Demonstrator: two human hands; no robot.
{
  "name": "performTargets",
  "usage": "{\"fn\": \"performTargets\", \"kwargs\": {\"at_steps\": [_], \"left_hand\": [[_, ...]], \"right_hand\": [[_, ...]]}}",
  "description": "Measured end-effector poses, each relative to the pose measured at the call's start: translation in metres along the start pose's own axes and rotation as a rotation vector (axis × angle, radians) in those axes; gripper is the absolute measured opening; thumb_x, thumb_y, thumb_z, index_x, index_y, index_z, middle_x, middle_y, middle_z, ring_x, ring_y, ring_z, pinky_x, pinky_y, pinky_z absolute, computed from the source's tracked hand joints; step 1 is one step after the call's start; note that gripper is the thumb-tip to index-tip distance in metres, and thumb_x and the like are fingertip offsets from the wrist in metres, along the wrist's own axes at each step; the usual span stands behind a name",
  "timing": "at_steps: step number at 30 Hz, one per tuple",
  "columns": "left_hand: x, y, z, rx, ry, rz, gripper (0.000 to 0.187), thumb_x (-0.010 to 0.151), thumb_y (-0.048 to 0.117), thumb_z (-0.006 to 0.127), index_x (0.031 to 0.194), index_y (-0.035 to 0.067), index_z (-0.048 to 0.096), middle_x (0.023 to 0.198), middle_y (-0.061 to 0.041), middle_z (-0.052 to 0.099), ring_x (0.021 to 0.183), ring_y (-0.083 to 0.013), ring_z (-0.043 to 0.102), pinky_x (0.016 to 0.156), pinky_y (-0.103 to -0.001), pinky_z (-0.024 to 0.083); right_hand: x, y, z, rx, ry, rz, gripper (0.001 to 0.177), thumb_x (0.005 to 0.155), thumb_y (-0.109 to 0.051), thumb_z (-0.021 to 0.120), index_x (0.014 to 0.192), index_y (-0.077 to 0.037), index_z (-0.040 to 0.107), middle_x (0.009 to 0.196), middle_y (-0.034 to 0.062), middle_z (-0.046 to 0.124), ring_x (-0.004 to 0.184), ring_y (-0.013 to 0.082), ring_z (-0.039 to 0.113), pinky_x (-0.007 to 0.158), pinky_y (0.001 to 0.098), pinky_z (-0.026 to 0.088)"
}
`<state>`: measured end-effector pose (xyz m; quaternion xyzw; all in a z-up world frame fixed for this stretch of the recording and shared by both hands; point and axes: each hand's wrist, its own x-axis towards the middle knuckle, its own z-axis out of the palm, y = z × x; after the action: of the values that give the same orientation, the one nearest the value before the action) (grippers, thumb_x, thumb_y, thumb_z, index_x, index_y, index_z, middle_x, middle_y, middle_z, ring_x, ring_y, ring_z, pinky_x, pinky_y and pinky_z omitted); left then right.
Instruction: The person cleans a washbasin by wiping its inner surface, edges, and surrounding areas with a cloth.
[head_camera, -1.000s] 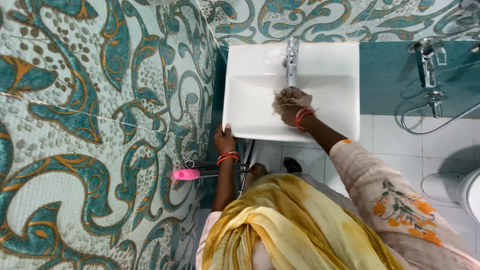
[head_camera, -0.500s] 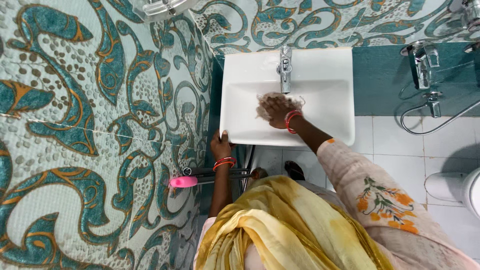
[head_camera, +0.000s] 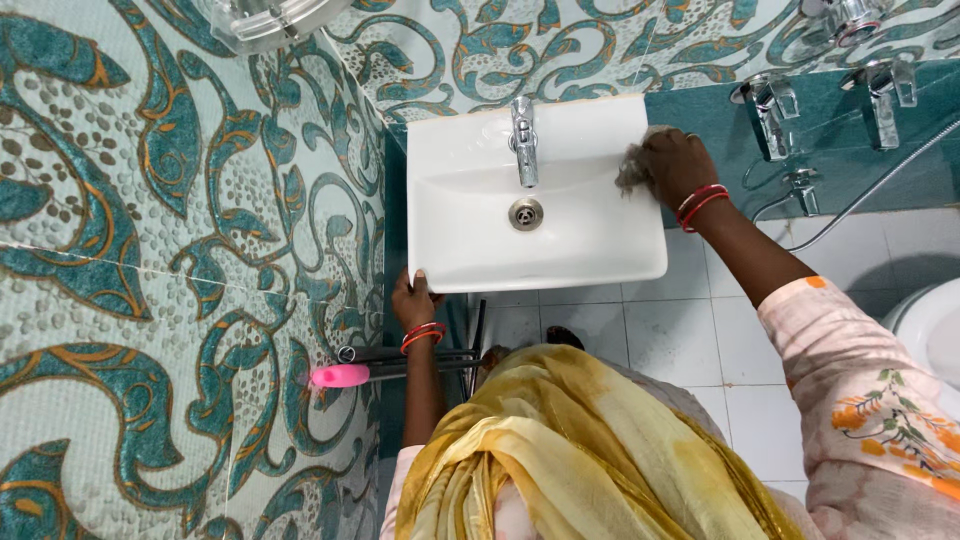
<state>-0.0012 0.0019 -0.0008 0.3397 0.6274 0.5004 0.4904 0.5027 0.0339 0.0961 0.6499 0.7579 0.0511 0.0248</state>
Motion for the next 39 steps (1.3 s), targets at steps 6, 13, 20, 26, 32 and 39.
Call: {"fn": "performTargets", "kwargs": {"at_steps": [6, 13, 20, 26, 32, 39], "left_hand": [[-0.008, 0.014, 0.004, 0.101, 0.043, 0.024, 0.029, 0.103, 0.026, 0.06, 0.121, 0.005, 0.066, 0.086, -0.008, 0.071, 0.063, -0.0156, 0.068, 0.051, -0.031, 0.059], [-0.01, 0.023, 0.004, 0.084, 0.012, 0.008, 0.026, 0.103, 0.024, 0.059, 0.118, 0.004, 0.068, 0.087, -0.008, 0.07, 0.065, -0.016, 0.068, 0.052, -0.032, 0.061], [-0.007, 0.02, 0.0, 0.007, -0.026, -0.035, 0.022, 0.104, 0.024, 0.059, 0.113, 0.005, 0.066, 0.086, -0.006, 0.069, 0.066, -0.0168, 0.069, 0.057, -0.034, 0.063], [-0.012, 0.02, 0.003, 0.036, 0.036, -0.066, 0.025, 0.104, 0.024, 0.059, 0.119, 0.007, 0.068, 0.088, -0.009, 0.072, 0.067, -0.0181, 0.069, 0.058, -0.033, 0.061], [-0.008, 0.02, 0.001, 0.015, 0.007, -0.038, 0.028, 0.104, 0.023, 0.059, 0.124, 0.005, 0.066, 0.092, -0.009, 0.071, 0.068, -0.0183, 0.07, 0.058, -0.034, 0.062], [-0.017, 0.035, 0.006, 0.108, 0.037, -0.076, 0.03, 0.104, 0.025, 0.06, 0.125, 0.005, 0.067, 0.088, -0.01, 0.072, 0.065, -0.019, 0.071, 0.057, -0.034, 0.062]], "right_hand": [[0.051, -0.029, 0.039, 0.139, 0.149, -0.032, 0.071, 0.094, -0.019, 0.057, 0.159, -0.001, 0.035, 0.163, 0.0222, 0.036, 0.148, 0.0405, 0.033, 0.118, 0.0597, 0.029], [0.118, -0.132, 0.066, 0.156, 0.134, -0.063, 0.079, 0.098, -0.018, 0.052, 0.166, -0.002, 0.016, 0.172, 0.022, 0.015, 0.158, 0.0415, 0.015, 0.121, 0.0609, 0.018], [0.087, -0.081, 0.064, 0.097, 0.124, 0.118, 0.075, 0.101, -0.02, 0.052, 0.167, -0.01, 0.015, 0.173, 0.0176, 0.012, 0.159, 0.0412, 0.011, 0.124, 0.0608, 0.02], [0.068, -0.041, 0.081, 0.084, -0.029, 0.436, 0.081, 0.103, -0.026, 0.056, 0.164, 0.0, 0.011, 0.168, 0.0298, 0.019, 0.143, 0.0484, 0.038, 0.111, 0.0528, 0.043], [0.038, -0.026, 0.11, 0.34, -0.175, 0.615, 0.086, 0.102, -0.041, 0.059, 0.152, 0.017, 0.02, 0.138, 0.0402, 0.05, 0.108, 0.0457, 0.068, 0.082, 0.0481, 0.061], [-0.061, -0.067, 0.068, 0.305, -0.362, 0.598, 0.073, 0.108, -0.042, 0.051, 0.133, 0.024, 0.035, 0.108, 0.034, 0.067, 0.084, 0.0401, 0.076, 0.067, 0.0483, 0.067]]}}
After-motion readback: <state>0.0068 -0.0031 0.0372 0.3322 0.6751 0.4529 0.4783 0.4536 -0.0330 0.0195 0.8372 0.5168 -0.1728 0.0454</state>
